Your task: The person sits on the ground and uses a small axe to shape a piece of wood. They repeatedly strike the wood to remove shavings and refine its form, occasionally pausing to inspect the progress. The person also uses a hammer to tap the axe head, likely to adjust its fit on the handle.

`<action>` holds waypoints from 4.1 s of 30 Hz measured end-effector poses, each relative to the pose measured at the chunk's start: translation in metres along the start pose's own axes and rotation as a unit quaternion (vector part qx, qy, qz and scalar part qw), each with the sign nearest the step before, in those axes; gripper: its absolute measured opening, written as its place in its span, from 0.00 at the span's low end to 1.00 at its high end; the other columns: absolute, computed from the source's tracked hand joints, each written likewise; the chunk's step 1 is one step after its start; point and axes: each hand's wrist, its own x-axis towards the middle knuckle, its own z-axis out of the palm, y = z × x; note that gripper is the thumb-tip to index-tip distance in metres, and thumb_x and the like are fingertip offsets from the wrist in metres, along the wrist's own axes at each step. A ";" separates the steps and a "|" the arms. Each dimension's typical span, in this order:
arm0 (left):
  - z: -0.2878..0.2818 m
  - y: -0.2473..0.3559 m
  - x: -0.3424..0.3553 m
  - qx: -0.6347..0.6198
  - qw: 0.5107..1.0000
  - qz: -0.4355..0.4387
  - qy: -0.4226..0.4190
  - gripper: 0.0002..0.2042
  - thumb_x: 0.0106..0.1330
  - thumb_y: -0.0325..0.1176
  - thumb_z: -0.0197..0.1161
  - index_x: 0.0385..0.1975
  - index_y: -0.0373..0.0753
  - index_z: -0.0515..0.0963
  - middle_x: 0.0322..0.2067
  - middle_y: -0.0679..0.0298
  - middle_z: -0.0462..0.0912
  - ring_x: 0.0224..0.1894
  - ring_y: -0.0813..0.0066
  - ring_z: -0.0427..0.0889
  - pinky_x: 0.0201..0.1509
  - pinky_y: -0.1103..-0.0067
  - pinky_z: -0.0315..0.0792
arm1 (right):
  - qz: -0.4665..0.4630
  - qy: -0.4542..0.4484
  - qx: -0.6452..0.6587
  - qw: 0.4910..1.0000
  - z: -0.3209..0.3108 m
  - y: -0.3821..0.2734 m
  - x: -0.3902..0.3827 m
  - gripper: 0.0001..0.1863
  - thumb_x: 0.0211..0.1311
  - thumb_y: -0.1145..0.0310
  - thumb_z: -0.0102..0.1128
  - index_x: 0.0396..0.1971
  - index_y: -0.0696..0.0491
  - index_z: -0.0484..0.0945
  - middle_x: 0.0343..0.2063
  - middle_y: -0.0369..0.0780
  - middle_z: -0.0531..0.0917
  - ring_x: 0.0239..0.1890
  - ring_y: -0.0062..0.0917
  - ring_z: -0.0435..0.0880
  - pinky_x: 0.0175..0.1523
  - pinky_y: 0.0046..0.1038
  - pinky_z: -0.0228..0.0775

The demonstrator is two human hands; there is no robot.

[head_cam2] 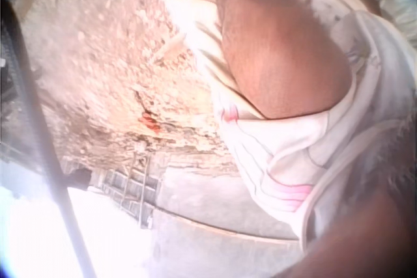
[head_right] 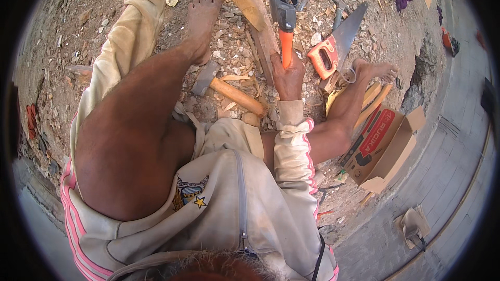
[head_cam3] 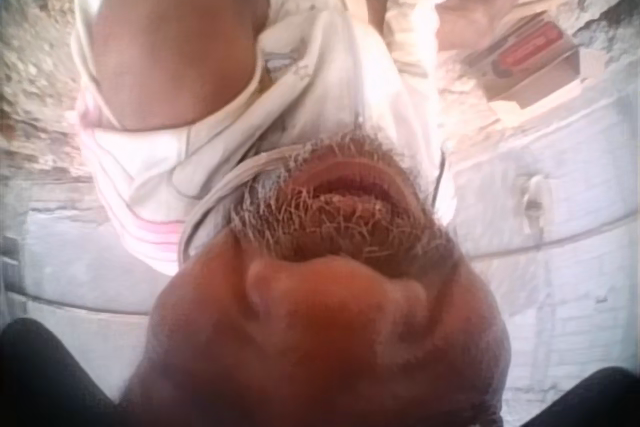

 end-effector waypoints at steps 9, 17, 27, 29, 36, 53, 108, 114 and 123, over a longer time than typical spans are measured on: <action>-0.024 -0.126 0.135 -0.744 0.609 -0.165 0.218 0.25 0.57 0.28 0.74 0.48 0.30 0.65 0.37 0.50 0.82 0.30 0.55 0.88 0.29 0.68 0.85 | 0.005 0.037 -0.044 0.998 0.009 0.073 -0.023 0.17 0.60 0.59 0.66 0.44 0.53 0.80 0.31 0.53 0.83 0.34 0.49 0.84 0.39 0.44 0.74; 0.014 -0.140 0.035 -0.647 0.551 -0.483 0.209 0.32 0.62 0.33 0.72 0.57 0.25 0.59 0.41 0.52 0.80 0.32 0.67 0.85 0.27 0.75 0.83 | 0.016 0.061 -0.237 0.969 0.001 0.099 -0.051 0.26 0.59 0.44 0.65 0.45 0.51 0.78 0.35 0.48 0.85 0.37 0.47 0.85 0.41 0.46 0.75; -0.014 -0.174 0.013 -0.599 0.657 -0.458 -0.021 0.30 0.60 0.52 0.74 0.47 0.32 0.71 0.36 0.56 0.82 0.23 0.74 0.82 0.20 0.82 0.76 | -0.007 0.031 -0.226 0.974 -0.004 0.068 -0.023 0.27 0.59 0.42 0.64 0.44 0.52 0.79 0.40 0.47 0.81 0.46 0.44 0.81 0.47 0.47 0.72; -0.023 -0.181 0.012 -0.496 0.751 -0.428 -0.082 0.26 0.60 0.53 0.73 0.38 0.34 0.75 0.30 0.62 0.81 0.20 0.76 0.79 0.20 0.80 0.73 | -0.021 0.040 -0.184 0.982 0.000 0.059 -0.001 0.28 0.59 0.42 0.64 0.46 0.52 0.78 0.42 0.47 0.80 0.46 0.44 0.81 0.48 0.47 0.72; -0.063 -0.127 0.053 -0.148 0.986 0.066 0.031 0.21 0.58 0.47 0.74 0.39 0.38 0.77 0.39 0.56 0.81 0.43 0.56 0.80 0.47 0.64 0.75 | 0.033 0.071 -0.206 0.975 0.024 0.043 0.134 0.36 0.57 0.42 0.66 0.54 0.57 0.74 0.49 0.52 0.78 0.52 0.48 0.81 0.55 0.46 0.73; -0.089 -0.118 0.092 -0.097 0.975 0.199 -0.025 0.20 0.55 0.42 0.72 0.44 0.42 0.74 0.37 0.55 0.80 0.41 0.49 0.80 0.46 0.58 0.73 | -0.157 0.177 -0.178 0.955 -0.081 -0.059 0.115 0.28 0.49 0.44 0.67 0.40 0.53 0.82 0.39 0.46 0.84 0.40 0.43 0.85 0.46 0.42 0.76; -0.203 -0.070 0.057 -0.317 0.840 0.317 -0.305 0.24 0.62 0.50 0.70 0.44 0.34 0.77 0.29 0.55 0.80 0.32 0.60 0.81 0.38 0.70 0.72 | -0.183 -0.036 0.168 0.968 -0.088 -0.091 0.003 0.27 0.44 0.55 0.78 0.38 0.61 0.83 0.33 0.36 0.74 0.37 0.23 0.77 0.42 0.26 0.71; -0.180 -0.089 0.049 -0.285 0.858 0.329 -0.272 0.26 0.60 0.51 0.71 0.45 0.35 0.77 0.31 0.51 0.82 0.34 0.51 0.82 0.39 0.66 0.74 | -0.216 -0.064 0.149 0.963 -0.070 -0.091 0.012 0.27 0.44 0.56 0.79 0.39 0.60 0.82 0.32 0.38 0.74 0.38 0.26 0.76 0.44 0.28 0.69; -0.162 -0.098 0.038 -0.258 0.871 0.327 -0.261 0.28 0.61 0.53 0.69 0.50 0.36 0.76 0.32 0.47 0.83 0.36 0.43 0.83 0.39 0.61 0.75 | -0.222 -0.024 0.176 0.959 -0.027 -0.090 0.023 0.20 0.61 0.57 0.68 0.40 0.61 0.81 0.34 0.40 0.75 0.41 0.29 0.76 0.49 0.27 0.67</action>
